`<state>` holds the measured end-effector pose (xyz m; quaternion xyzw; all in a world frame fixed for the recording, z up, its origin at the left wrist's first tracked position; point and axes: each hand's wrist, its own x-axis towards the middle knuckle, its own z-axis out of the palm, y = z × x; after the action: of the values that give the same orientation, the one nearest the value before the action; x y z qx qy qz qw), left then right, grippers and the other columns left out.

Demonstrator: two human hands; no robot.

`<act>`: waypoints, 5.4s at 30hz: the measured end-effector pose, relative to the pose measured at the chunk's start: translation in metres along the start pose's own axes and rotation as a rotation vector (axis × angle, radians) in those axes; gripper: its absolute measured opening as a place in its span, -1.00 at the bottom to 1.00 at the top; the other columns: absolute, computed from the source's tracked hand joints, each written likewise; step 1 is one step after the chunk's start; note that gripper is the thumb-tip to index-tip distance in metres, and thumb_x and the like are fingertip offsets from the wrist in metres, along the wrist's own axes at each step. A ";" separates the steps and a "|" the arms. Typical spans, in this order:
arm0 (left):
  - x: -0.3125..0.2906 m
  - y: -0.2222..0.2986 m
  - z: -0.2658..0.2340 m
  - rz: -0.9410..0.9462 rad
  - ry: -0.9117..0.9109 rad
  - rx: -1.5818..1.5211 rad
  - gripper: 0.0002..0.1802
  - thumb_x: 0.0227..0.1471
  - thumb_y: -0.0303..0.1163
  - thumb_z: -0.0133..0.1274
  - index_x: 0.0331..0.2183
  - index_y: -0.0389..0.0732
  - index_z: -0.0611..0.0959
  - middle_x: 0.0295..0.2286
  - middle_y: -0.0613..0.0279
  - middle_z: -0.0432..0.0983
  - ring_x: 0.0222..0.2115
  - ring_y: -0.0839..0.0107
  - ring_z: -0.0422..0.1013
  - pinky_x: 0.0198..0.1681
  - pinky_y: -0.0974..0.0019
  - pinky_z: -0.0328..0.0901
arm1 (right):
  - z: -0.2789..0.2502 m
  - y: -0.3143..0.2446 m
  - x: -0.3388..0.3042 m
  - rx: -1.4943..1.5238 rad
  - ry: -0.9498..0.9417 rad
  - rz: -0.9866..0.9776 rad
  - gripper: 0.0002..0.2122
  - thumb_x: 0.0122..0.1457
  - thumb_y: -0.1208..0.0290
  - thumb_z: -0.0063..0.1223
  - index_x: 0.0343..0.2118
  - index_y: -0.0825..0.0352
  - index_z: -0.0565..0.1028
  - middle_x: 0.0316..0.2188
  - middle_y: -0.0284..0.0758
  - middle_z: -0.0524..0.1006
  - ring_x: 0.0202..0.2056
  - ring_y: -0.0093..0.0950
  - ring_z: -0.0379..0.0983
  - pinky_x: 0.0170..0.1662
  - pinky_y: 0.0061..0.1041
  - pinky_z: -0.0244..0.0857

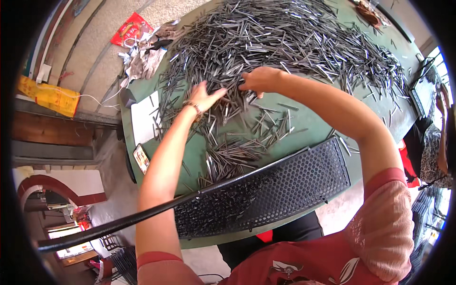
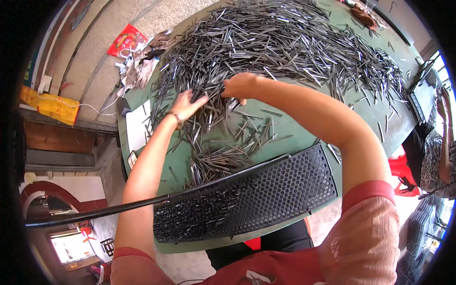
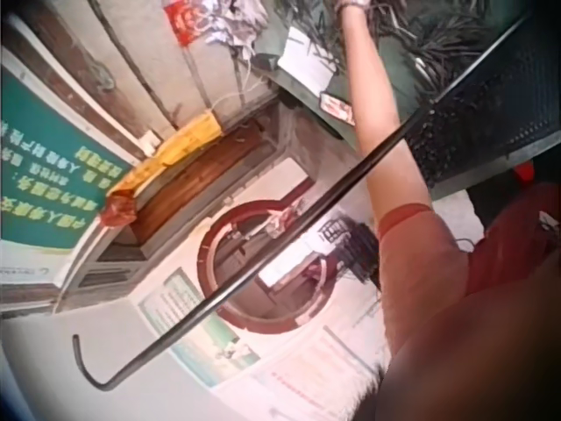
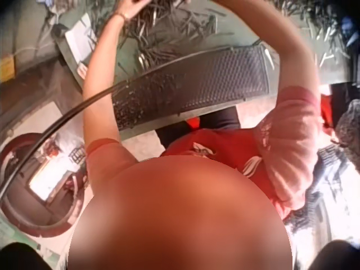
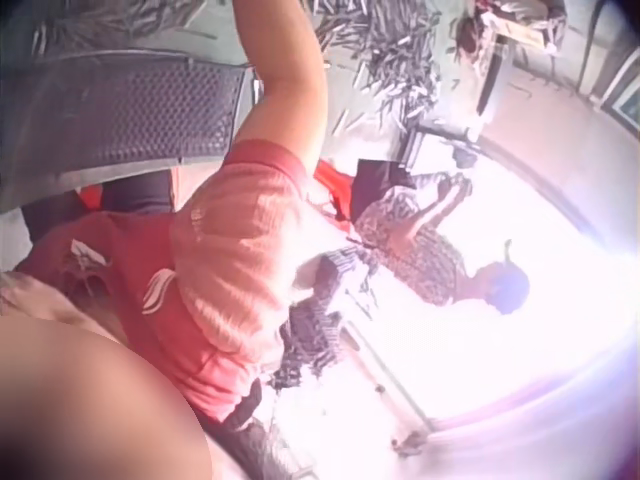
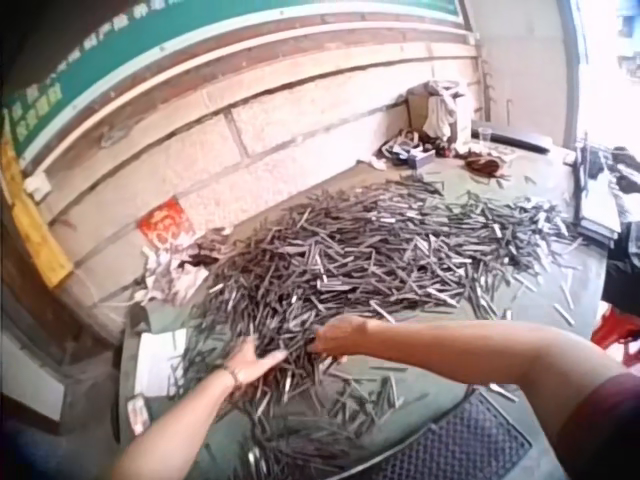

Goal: Manually picking metal pins from a pile and inserting them into a perforated template board.

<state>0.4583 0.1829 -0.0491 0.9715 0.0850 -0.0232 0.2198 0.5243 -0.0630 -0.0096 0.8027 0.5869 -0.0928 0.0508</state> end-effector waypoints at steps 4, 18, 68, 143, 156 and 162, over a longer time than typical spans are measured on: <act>0.024 0.052 0.012 -0.043 -0.215 0.257 0.18 -0.47 0.47 0.07 0.01 -0.31 0.40 -0.05 -0.27 0.29 0.07 0.04 0.14 0.10 0.19 0.10 | 0.002 -0.005 -0.013 0.080 0.110 0.079 -0.44 -0.27 0.34 0.35 -0.09 0.14 0.43 -0.25 -0.19 0.38 -0.29 -0.19 0.49 -0.31 -0.29 0.41; 0.010 0.103 0.023 -0.200 -0.171 0.292 0.45 -0.71 0.51 0.17 0.00 -0.55 0.23 0.00 -0.21 0.18 0.06 0.02 0.15 0.11 0.19 0.10 | 0.055 -0.003 -0.045 0.972 0.236 0.412 -0.83 0.01 0.42 0.00 -0.49 0.45 0.52 -0.64 -0.21 0.54 -0.60 -0.38 0.49 -0.44 -0.44 0.37; -0.043 0.031 -0.010 -0.199 -0.105 -1.463 -0.83 -0.15 -0.52 0.21 -0.39 -0.25 0.62 -0.41 0.22 0.55 -0.36 0.42 0.47 -0.26 0.35 0.36 | 0.126 -0.078 -0.318 1.248 1.004 1.229 -0.80 0.17 0.41 0.00 -0.19 0.37 0.52 -0.51 -0.46 0.49 -0.57 -0.75 0.26 -0.51 -0.76 0.10; -0.052 0.052 -0.130 -0.098 0.148 -1.946 -0.86 -0.05 -0.38 0.02 -0.46 -0.24 0.45 -0.50 0.20 0.46 -0.38 0.26 0.45 -0.15 0.05 0.37 | 0.116 -0.090 -0.327 0.717 1.194 1.098 -0.85 0.12 0.52 0.03 -0.24 0.37 0.51 -0.46 -0.35 0.49 -0.48 -0.62 0.36 -0.36 -0.64 0.26; -0.268 0.032 -0.220 0.179 0.312 -1.918 -0.87 -0.04 -0.41 0.05 -0.45 -0.28 0.49 -0.44 0.13 0.50 -0.25 0.15 0.41 -0.16 0.05 0.37 | -0.079 -0.325 -0.200 0.933 1.289 0.016 -0.74 -0.03 0.64 0.17 -0.21 0.40 0.52 -0.50 -0.30 0.50 -0.46 -0.54 0.44 -0.39 -0.62 0.32; -0.405 0.102 -0.131 0.008 0.395 -1.993 -0.83 0.04 -0.33 0.01 -0.38 -0.23 0.49 -0.42 0.24 0.46 -0.26 0.23 0.39 -0.21 0.13 0.39 | -0.068 -0.386 -0.152 0.697 1.451 -0.373 -0.65 -0.14 0.61 0.26 -0.20 0.33 0.53 -0.39 -0.28 0.48 -0.43 -0.42 0.45 -0.41 -0.54 0.36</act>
<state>0.0782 0.0862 0.1453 0.3329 0.0973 0.2198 0.9118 0.1187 -0.0735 0.0990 0.5223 0.5347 0.2650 -0.6091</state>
